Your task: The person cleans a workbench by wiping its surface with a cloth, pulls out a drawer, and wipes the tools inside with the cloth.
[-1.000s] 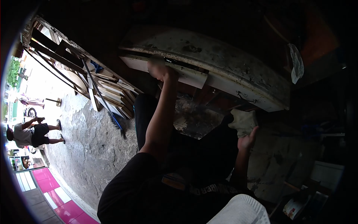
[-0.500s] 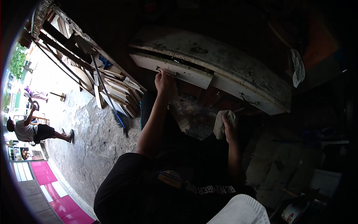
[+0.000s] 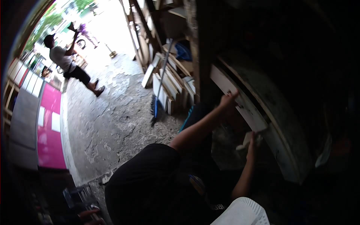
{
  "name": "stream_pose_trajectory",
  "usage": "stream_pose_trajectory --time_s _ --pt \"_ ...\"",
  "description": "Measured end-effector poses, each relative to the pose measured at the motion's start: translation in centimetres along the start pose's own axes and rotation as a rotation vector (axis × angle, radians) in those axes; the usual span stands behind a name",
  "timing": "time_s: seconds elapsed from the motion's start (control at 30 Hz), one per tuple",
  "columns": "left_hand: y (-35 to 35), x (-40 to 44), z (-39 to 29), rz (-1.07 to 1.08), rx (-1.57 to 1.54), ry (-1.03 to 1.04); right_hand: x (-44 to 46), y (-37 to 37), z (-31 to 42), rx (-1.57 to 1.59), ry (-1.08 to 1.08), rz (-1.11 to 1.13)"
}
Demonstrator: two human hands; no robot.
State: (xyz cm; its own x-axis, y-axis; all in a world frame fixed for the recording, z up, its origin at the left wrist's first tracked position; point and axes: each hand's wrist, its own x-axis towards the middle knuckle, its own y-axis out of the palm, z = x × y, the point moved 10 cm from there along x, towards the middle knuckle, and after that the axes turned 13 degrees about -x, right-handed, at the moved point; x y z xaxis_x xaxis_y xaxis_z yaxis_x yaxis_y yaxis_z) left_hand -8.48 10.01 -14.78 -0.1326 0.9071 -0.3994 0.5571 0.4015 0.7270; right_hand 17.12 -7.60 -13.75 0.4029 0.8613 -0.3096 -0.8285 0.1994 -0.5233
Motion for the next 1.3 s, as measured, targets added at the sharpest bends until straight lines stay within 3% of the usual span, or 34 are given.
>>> stream_pose_trajectory --time_s 0.03,0.17,0.27,0.3,0.4,0.47,0.6,0.8,0.87,1.03,1.1,1.2,1.27,1.3 --pt "-0.1 -1.0 -0.4 -0.027 0.032 0.001 -0.8 0.1 1.5 0.091 -0.048 -0.005" --pt "-0.7 -4.1 -2.1 0.047 0.069 -0.071 -1.9 -0.8 1.8 -0.086 -0.161 -0.144" --pt "-1.5 -6.2 -3.7 0.051 0.128 -0.067 -1.9 0.0 1.1 -0.286 -0.293 -0.143" --pt "-2.2 -5.0 -2.9 0.144 0.116 -0.043 -2.1 0.6 1.4 -0.289 -0.299 -0.132" --pt "-2.0 -5.9 -3.5 0.101 0.156 -0.052 -5.6 1.2 5.6 -0.251 -0.422 -0.233" --pt "-1.8 -6.1 -3.9 0.071 0.21 -0.047 -7.6 0.8 9.2 -0.273 -0.564 -0.443" --pt "-0.7 -6.3 -4.5 0.075 0.235 -0.038 -4.3 2.6 8.3 -0.303 -0.494 -0.346" --pt "2.9 -2.6 -2.9 0.115 0.298 0.06 -0.2 0.8 9.4 -0.284 -0.338 -0.509" --pt "2.8 -2.1 -2.4 0.117 0.258 0.053 -1.0 0.5 11.5 -0.323 -0.427 -0.661" --pt "2.3 -2.2 -3.2 0.112 0.303 0.106 0.1 1.7 10.1 -0.211 -0.439 -0.645" --pt "2.9 -2.0 -2.9 0.201 0.156 0.126 0.0 1.3 10.7 -0.235 -0.408 -0.592" --pt "1.4 -0.9 -1.8 0.148 0.188 0.174 1.4 1.0 8.9 -0.222 -0.533 -0.618" --pt "1.6 -1.6 -1.9 0.076 0.203 0.099 1.4 1.5 9.7 -0.234 -0.428 -0.232" --pt "2.0 -1.6 -1.6 0.152 0.141 0.063 0.2 1.2 9.9 -0.316 -0.435 -0.103"
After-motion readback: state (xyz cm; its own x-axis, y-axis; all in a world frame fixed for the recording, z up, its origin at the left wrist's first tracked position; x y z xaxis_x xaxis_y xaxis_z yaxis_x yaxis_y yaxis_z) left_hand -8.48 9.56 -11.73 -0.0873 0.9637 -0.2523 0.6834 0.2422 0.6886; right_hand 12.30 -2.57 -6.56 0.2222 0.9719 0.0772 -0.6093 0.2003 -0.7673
